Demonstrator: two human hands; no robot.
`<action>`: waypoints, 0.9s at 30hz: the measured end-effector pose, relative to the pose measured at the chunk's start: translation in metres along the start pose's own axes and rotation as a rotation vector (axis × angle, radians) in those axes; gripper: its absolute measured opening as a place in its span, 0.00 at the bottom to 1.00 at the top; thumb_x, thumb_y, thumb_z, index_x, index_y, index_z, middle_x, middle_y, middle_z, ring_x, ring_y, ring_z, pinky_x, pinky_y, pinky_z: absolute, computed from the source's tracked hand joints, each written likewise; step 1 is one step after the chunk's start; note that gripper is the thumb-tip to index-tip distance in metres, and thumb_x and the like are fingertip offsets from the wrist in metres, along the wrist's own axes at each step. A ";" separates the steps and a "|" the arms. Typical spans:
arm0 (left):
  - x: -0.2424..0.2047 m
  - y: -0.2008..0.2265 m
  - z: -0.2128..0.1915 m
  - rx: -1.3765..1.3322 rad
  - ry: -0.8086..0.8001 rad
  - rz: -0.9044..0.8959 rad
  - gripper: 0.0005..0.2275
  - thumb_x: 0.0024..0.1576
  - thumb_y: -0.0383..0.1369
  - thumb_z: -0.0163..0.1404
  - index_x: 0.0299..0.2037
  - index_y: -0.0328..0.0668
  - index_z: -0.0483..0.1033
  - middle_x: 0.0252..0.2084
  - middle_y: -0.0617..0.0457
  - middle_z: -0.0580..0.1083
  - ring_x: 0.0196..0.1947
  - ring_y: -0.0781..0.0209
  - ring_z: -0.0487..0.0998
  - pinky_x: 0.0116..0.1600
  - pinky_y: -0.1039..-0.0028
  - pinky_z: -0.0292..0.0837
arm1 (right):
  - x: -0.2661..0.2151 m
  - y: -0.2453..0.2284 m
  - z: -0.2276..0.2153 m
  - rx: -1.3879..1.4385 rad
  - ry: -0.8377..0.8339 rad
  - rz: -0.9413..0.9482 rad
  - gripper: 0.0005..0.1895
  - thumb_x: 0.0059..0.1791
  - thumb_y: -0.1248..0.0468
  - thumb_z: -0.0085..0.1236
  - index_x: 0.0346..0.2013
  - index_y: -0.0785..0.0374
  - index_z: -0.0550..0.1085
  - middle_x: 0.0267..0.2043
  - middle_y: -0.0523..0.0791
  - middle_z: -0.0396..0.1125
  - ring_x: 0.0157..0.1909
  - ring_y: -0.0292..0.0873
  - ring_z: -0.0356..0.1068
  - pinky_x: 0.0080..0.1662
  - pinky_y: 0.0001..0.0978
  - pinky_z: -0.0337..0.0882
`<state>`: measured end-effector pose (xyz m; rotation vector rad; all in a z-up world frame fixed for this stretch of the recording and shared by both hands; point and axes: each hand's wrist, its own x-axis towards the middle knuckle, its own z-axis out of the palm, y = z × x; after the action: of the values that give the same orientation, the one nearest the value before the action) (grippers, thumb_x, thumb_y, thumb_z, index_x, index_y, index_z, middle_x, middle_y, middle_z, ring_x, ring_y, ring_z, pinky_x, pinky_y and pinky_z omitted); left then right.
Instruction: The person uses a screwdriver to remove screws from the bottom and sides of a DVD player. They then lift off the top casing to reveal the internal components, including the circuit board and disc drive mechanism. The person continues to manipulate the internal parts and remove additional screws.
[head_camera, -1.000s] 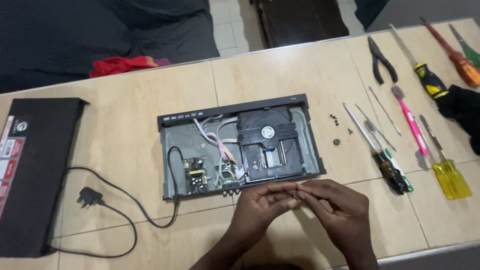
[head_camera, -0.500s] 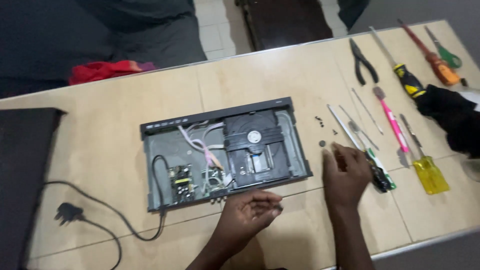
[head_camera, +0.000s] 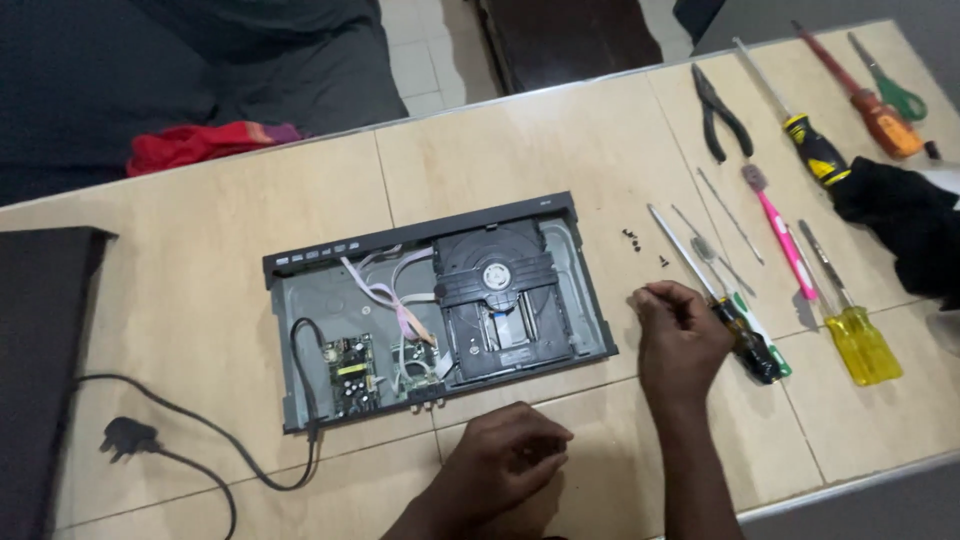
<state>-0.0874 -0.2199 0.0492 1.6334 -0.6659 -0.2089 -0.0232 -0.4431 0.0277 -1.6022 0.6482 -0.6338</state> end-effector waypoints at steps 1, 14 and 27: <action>-0.002 0.000 0.002 0.003 0.001 -0.007 0.07 0.57 0.24 0.60 0.44 0.39 0.80 0.38 0.50 0.76 0.34 0.62 0.79 0.40 0.77 0.78 | -0.002 0.001 -0.003 0.001 -0.004 0.006 0.05 0.47 0.73 0.65 0.37 0.64 0.79 0.32 0.41 0.72 0.36 0.32 0.70 0.42 0.21 0.73; 0.016 -0.032 0.034 0.396 -0.039 0.134 0.06 0.61 0.28 0.55 0.46 0.44 0.78 0.38 0.52 0.74 0.33 0.53 0.78 0.32 0.65 0.71 | 0.001 -0.005 -0.012 0.100 -0.090 0.030 0.12 0.43 0.75 0.69 0.40 0.70 0.80 0.36 0.50 0.75 0.38 0.41 0.77 0.45 0.29 0.82; 0.019 -0.014 0.028 0.291 0.092 0.229 0.16 0.62 0.27 0.58 0.60 0.40 0.74 0.39 0.50 0.72 0.22 0.63 0.67 0.31 0.74 0.71 | -0.003 -0.019 -0.014 -0.182 -0.257 -0.412 0.14 0.48 0.74 0.63 0.49 0.70 0.79 0.42 0.52 0.76 0.41 0.39 0.75 0.42 0.25 0.76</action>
<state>-0.0815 -0.2539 0.0354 1.8135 -0.8345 0.1353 -0.0347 -0.4483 0.0482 -1.9713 0.1871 -0.6642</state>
